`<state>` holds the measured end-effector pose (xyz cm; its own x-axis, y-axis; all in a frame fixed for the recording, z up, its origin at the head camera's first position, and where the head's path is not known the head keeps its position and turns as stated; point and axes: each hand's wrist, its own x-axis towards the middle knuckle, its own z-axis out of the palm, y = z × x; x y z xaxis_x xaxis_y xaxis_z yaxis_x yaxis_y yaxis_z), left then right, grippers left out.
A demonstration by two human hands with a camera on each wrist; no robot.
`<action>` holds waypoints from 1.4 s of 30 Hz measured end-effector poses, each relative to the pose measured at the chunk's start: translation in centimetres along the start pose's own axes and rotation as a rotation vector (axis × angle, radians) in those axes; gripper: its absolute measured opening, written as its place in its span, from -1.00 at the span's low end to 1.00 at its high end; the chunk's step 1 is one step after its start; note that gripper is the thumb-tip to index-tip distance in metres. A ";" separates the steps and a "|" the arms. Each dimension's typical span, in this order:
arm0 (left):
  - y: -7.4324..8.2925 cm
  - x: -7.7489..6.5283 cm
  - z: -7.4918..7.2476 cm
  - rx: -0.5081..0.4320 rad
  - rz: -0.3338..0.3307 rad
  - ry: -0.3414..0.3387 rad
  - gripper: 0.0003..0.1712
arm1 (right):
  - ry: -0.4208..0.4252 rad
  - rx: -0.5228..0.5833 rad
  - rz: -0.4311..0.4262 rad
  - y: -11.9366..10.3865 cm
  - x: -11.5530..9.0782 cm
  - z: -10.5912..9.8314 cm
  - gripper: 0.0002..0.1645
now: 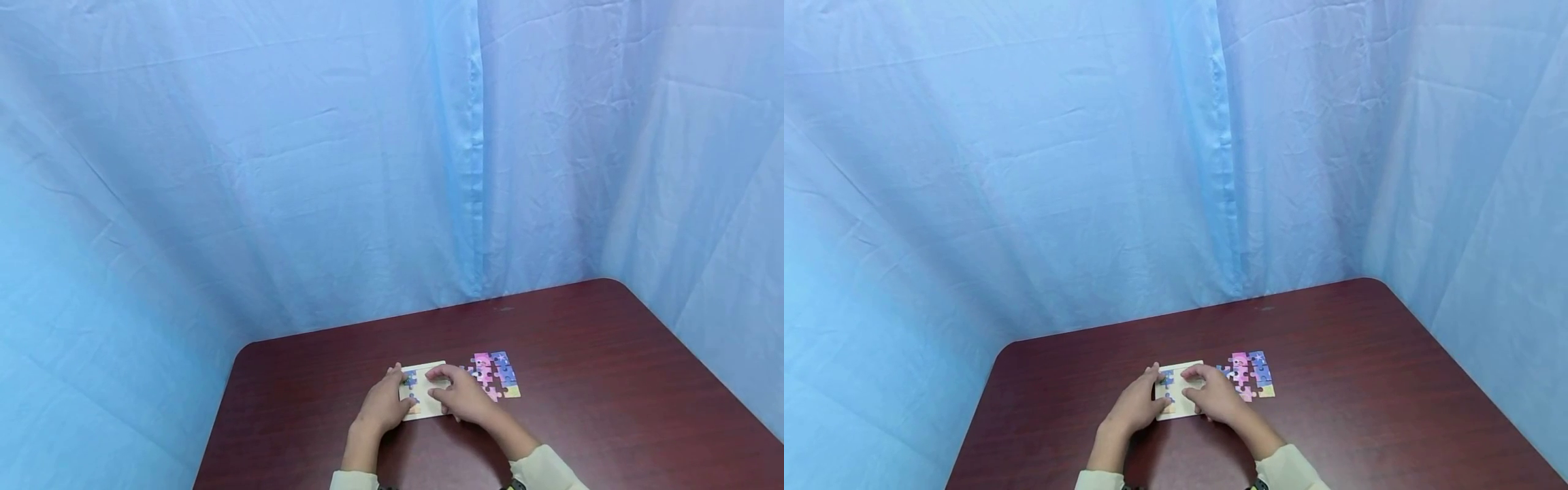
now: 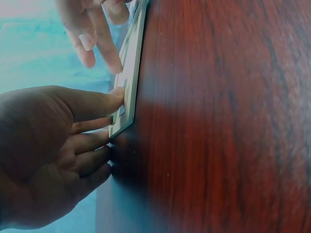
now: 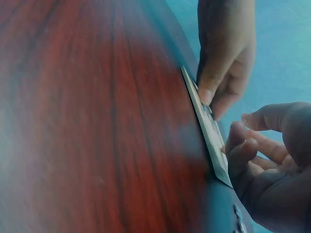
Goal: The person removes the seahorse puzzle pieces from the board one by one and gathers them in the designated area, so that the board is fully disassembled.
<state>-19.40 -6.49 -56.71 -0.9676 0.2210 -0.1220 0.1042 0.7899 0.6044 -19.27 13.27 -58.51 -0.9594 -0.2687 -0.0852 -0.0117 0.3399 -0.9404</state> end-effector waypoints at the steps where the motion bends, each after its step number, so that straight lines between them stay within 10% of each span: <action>1: 0.0 0.0 0.0 -0.002 -0.003 0.000 -0.43 | -0.005 0.022 0.000 0.0 0.0 0.2 -0.57; 19: -0.4 -0.2 0.1 0.000 0.029 0.007 -0.40 | -0.041 0.486 0.078 -0.3 0.5 2.8 -0.40; 33: -0.7 -0.1 0.3 0.031 0.032 0.018 -0.34 | 0.001 0.523 0.102 -0.2 1.1 3.1 -0.46; 42: -0.8 0.1 0.4 0.037 0.013 0.017 -0.34 | 0.119 0.293 0.069 -0.8 1.2 3.6 -0.61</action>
<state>-19.53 -6.90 -57.48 -0.9698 0.2223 -0.1009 0.1252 0.8078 0.5760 -19.43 9.43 -59.08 -0.9816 -0.1407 -0.1288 0.1192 0.0744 -0.9901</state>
